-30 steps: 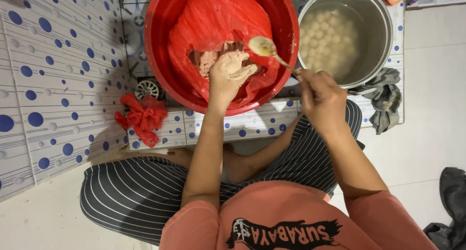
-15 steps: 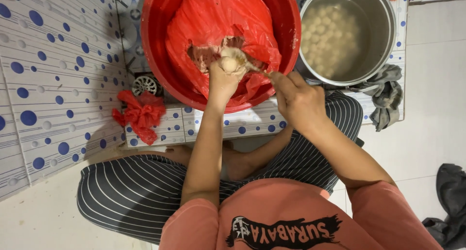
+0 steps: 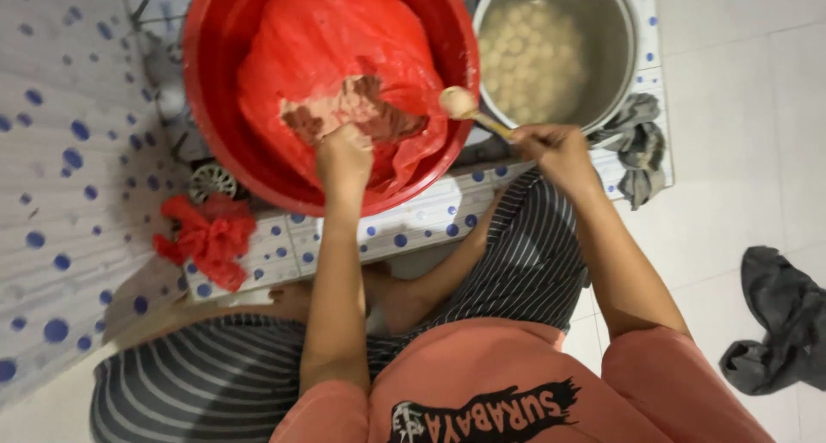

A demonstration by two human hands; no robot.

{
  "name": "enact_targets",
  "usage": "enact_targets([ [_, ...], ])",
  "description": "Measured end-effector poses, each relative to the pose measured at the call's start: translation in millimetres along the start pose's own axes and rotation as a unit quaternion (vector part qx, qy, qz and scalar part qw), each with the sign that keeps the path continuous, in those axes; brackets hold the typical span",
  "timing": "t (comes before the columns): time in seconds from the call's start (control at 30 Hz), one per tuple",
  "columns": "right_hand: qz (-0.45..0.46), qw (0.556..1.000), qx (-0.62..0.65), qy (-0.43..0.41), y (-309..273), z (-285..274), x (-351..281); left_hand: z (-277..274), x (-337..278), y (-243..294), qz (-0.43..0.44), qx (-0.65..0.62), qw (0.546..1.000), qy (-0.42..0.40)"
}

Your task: A person is manually forming meatballs by squeezing meat mixture through their hand and scooping it into a pot of water using a spoon.

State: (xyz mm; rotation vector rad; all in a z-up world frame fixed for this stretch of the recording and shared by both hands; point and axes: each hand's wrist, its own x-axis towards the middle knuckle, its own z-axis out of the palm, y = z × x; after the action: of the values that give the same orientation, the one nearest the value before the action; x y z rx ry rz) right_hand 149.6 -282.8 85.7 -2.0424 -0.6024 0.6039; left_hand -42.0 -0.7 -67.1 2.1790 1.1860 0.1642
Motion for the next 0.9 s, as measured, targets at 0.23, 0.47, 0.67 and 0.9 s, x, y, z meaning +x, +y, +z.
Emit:
enact_targets([
  [0.23,0.017,0.901,-0.410,0.141,101.4,-61.6,49.1,-25.7,-9.2,17.7,-0.004,-0.055,0.997,0.044],
  [0.47,-0.021,0.779,-0.613,0.130,176.0,-52.6,80.9,-31.3,-14.1,21.2,-0.004,-0.068,0.996,0.053],
  [0.67,-0.045,0.741,-0.659,0.122,174.4,-53.3,85.5,-3.1,1.3,-9.6,-0.014,-0.047,0.998,0.042],
  [0.9,-0.125,0.795,-0.551,0.223,168.7,-65.6,54.7,27.2,24.3,-12.7,0.045,-0.034,0.997,-0.048],
])
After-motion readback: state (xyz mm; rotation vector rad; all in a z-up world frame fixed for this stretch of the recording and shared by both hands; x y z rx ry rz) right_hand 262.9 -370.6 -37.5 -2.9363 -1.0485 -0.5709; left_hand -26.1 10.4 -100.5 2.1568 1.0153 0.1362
